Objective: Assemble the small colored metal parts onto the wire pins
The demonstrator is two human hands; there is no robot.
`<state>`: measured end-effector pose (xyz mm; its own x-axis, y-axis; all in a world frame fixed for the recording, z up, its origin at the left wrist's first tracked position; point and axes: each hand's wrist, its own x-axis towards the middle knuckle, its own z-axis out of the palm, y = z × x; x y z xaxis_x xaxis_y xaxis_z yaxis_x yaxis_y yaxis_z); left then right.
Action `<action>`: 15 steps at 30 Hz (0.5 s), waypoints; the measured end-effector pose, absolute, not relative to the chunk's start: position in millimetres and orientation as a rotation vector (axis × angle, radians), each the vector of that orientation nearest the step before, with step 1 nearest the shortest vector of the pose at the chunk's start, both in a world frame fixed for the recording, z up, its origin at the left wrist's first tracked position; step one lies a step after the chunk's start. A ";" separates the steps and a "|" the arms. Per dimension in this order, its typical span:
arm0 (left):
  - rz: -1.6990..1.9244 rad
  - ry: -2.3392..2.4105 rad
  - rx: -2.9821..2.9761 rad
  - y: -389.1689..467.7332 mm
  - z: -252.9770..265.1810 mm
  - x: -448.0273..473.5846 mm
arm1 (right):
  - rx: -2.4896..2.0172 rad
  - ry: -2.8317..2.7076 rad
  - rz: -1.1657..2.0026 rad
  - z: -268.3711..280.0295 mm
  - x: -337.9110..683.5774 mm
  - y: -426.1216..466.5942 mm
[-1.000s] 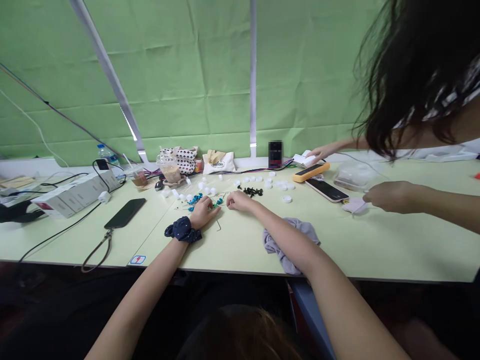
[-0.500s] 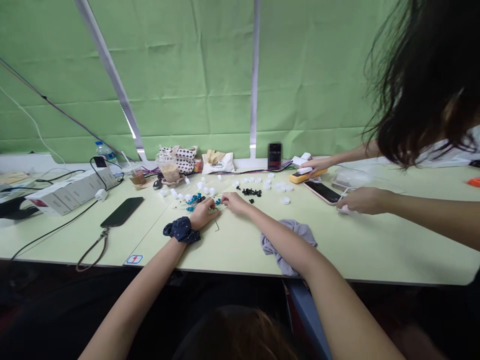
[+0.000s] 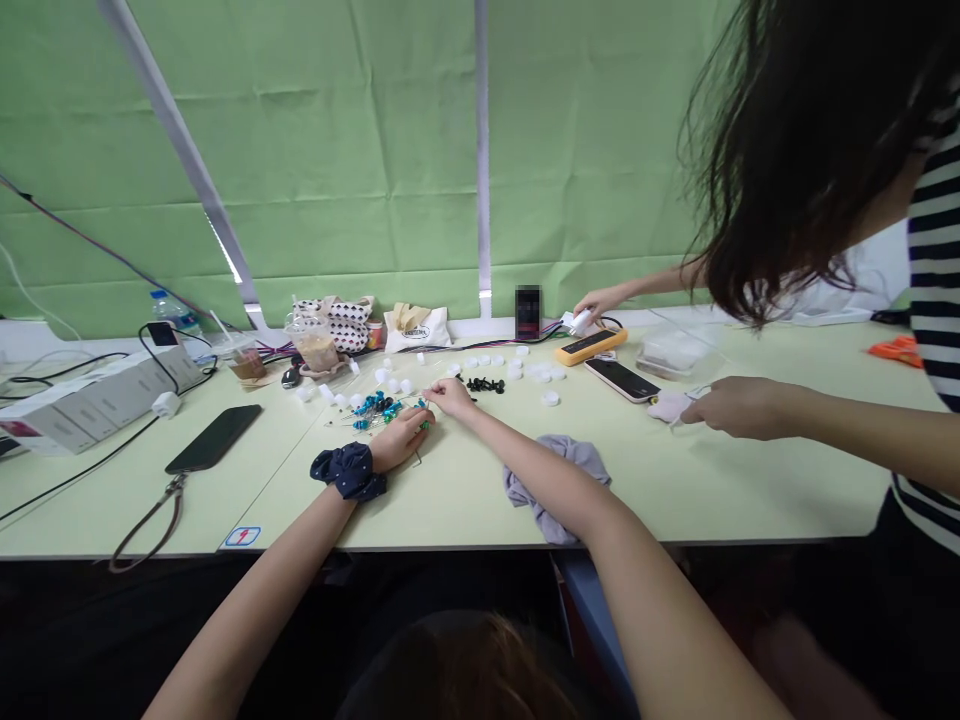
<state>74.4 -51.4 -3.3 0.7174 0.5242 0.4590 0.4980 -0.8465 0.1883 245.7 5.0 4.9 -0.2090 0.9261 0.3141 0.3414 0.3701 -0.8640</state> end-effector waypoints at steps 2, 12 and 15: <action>0.789 0.848 2.881 -52.0 -3.1 74.9 | -1.170 -1.676 0.811 7.7 248.2 3.1; 1.022 0.974 2.720 -48.4 -3.3 71.2 | -1.505 -1.412 0.667 9.7 273.8 18.9; 1.232 1.064 2.611 -43.1 -6.1 65.6 | -1.651 -1.413 0.579 9.6 285.7 25.5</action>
